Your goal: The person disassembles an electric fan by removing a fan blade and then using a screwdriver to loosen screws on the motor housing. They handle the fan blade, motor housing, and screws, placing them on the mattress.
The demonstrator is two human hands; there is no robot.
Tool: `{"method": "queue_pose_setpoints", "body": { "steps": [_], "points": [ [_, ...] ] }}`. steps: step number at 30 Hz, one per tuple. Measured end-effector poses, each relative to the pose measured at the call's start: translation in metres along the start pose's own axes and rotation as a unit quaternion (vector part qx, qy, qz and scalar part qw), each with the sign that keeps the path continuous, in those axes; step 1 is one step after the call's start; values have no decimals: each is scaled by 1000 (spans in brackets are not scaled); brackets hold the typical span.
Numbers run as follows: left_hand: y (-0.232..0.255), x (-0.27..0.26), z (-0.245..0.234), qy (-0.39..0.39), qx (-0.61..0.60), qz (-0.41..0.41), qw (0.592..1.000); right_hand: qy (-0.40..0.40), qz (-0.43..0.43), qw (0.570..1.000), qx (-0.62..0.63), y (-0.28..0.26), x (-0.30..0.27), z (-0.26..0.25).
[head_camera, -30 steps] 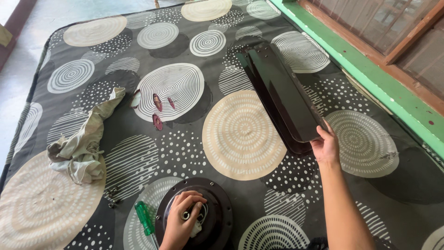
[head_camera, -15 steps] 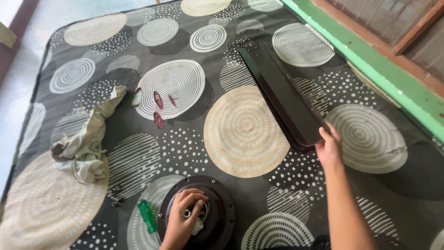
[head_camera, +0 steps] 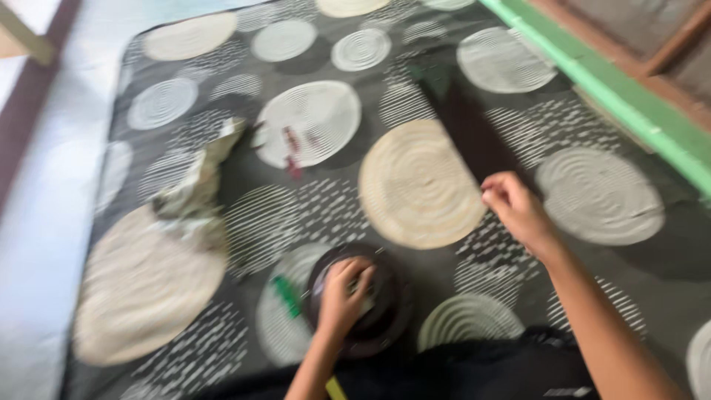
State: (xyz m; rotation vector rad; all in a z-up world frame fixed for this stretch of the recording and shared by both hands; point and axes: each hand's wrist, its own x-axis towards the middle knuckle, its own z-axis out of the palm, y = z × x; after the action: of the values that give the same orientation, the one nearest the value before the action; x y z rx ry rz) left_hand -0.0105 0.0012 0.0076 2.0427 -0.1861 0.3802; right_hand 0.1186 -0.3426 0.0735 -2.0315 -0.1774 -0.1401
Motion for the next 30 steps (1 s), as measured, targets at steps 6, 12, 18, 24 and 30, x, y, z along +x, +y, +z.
{"method": "queue_pose_setpoints", "body": {
  "steps": [6, 12, 18, 24, 30],
  "points": [
    [13, -32, -35, 28, 6, 81, 996, -112, 61, 988, -92, -54, -128, 85],
    [8, -104, -92, 133, -11, -176, 975, -75, 35, 994, -70, -35, -184, 158],
    [-41, -152, -102, 185, -79, -332, 922, -183, 71, 952, -233, -52, -237, 223],
    [-71, -143, -68, 97, 71, -377, 918, -300, 116, 909, -265, -83, -268, 243],
    [-57, -137, -57, -49, 29, -512, 857, -305, 48, 922, -231, -83, -267, 247]
  ]
}}
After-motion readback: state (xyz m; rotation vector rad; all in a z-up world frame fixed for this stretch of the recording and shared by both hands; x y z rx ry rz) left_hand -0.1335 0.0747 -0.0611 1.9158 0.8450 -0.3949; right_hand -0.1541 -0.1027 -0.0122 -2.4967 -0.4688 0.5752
